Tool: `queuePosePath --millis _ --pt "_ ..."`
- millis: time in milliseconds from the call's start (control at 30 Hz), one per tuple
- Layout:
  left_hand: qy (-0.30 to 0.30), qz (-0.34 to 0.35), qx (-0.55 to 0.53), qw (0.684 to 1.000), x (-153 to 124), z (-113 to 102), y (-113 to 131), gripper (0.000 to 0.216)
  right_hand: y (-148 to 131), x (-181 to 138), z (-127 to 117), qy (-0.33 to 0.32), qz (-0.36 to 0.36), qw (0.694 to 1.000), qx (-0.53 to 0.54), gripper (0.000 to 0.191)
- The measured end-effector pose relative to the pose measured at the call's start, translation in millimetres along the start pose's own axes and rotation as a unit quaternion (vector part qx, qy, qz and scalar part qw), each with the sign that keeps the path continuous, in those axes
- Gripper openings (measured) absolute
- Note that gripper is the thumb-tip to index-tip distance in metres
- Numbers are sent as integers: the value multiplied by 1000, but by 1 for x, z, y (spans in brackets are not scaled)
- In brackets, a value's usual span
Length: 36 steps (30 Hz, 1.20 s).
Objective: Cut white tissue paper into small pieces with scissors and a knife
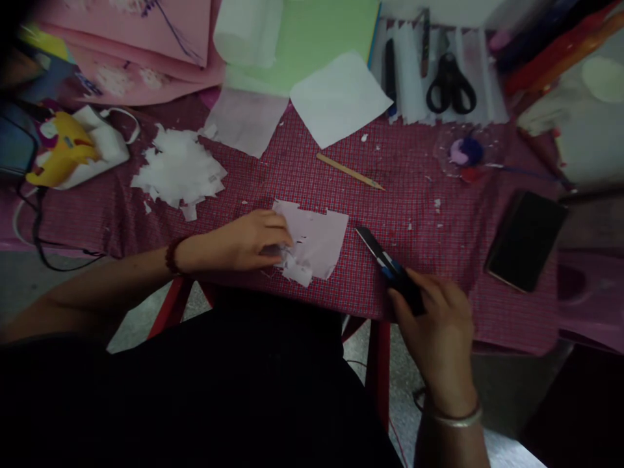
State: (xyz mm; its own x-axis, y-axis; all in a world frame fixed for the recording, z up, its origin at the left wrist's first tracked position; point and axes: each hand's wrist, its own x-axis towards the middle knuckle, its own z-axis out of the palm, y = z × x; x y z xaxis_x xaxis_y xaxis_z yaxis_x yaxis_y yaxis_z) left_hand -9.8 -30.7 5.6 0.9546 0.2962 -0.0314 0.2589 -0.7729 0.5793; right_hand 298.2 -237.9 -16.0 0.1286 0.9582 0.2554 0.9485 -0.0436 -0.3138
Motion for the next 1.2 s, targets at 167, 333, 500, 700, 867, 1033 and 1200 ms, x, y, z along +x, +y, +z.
queuePosePath --millis 167,333,500,700,867,1033,1200 --pt "-66 10 9 998 10 6 -1 7 3 4 9 -37 -7 999 13 33" --pt "-75 13 -89 993 16 -1 -1 12 5 4 9 -54 -14 998 18 33" --pt "-22 -63 -379 923 11 -40 -7 6 0 18 0 -63 -18 998 11 35" --pt "416 -175 -609 653 5 -51 -57 15 -7 83 0 -14 -39 998 50 30" --pt "288 -287 -699 588 4 -17 -70 22 23 184 16 25 61 998 14 32" --pt "217 -211 -709 637 5 -11 -54 22 51 279 25 5 101 993 -52 48" --pt "209 -154 -711 654 -1 -17 -53 38 66 327 40 -88 161 977 -113 42"
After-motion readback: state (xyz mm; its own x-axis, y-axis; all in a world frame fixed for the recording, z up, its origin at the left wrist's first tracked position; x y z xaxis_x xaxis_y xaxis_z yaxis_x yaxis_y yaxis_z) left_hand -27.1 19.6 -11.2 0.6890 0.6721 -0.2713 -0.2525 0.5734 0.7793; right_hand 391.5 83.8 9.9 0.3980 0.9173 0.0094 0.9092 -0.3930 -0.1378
